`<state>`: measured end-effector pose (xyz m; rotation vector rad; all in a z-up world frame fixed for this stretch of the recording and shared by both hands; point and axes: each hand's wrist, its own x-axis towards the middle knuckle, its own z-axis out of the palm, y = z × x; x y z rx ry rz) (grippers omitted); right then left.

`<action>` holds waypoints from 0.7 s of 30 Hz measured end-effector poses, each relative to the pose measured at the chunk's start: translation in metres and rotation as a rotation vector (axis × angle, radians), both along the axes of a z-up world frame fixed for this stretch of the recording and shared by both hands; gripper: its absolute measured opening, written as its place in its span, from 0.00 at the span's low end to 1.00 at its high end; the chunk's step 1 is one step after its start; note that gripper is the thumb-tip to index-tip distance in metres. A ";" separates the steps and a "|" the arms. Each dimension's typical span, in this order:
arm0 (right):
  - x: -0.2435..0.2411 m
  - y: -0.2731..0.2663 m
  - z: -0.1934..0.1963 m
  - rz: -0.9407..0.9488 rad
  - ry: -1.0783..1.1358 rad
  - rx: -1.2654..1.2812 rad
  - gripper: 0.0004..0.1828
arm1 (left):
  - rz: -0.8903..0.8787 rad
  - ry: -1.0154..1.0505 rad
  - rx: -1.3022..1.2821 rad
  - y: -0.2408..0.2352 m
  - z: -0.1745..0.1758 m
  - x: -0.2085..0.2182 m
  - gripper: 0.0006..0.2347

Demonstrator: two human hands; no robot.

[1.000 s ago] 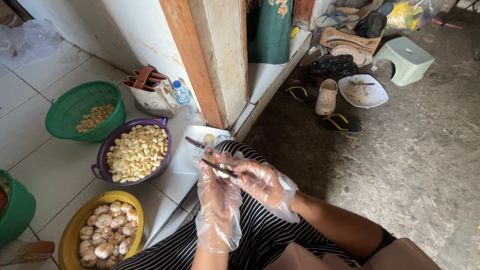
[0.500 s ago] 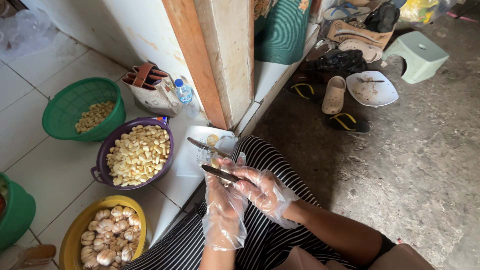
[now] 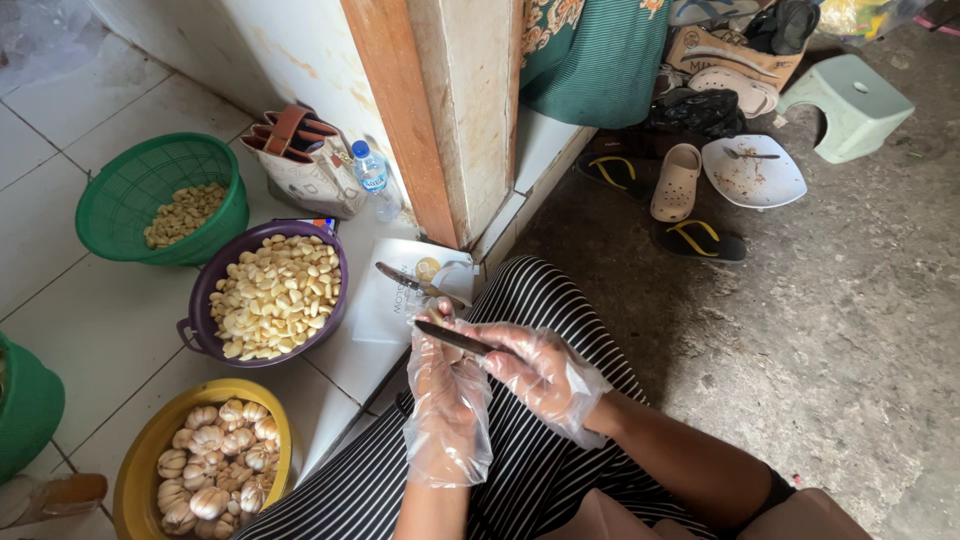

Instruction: The person sits on the floor and peels garlic cloves using a small knife, placing the peeled cloves into a purple bowl. The person handles whole garlic bulbs from a yellow bowl and discards peels into a pink basket.

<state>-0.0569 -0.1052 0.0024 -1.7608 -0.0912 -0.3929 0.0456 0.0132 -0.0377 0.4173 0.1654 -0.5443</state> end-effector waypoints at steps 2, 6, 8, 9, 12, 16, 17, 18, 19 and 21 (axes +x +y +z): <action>0.000 -0.005 0.002 -0.037 0.101 0.021 0.21 | 0.007 -0.023 0.011 -0.002 0.008 -0.001 0.12; 0.003 -0.010 0.002 -0.035 0.045 0.120 0.19 | -0.033 -0.022 0.034 -0.001 0.022 -0.002 0.13; 0.003 -0.012 0.001 -0.076 0.016 0.063 0.18 | -0.046 -0.027 0.009 -0.001 0.024 -0.002 0.12; 0.002 -0.012 0.000 -0.096 0.002 0.035 0.18 | -0.052 -0.030 -0.003 0.000 0.024 -0.002 0.11; 0.001 -0.013 -0.002 -0.076 -0.036 0.090 0.17 | -0.042 -0.015 0.023 0.001 0.018 -0.002 0.11; 0.000 -0.014 -0.001 -0.094 -0.024 0.097 0.17 | -0.022 -0.146 0.115 0.001 0.007 -0.004 0.10; 0.000 -0.014 0.000 -0.100 -0.014 0.085 0.17 | -0.013 -0.130 0.143 0.001 0.005 -0.005 0.10; -0.001 -0.014 0.001 -0.107 -0.004 0.072 0.17 | -0.004 -0.113 0.171 0.002 0.005 -0.005 0.09; -0.002 -0.014 0.002 -0.096 0.035 0.127 0.18 | -0.009 -0.140 0.147 0.002 0.004 -0.006 0.09; -0.003 -0.015 0.006 -0.070 0.112 0.238 0.19 | -0.017 -0.193 0.101 0.001 0.006 -0.007 0.08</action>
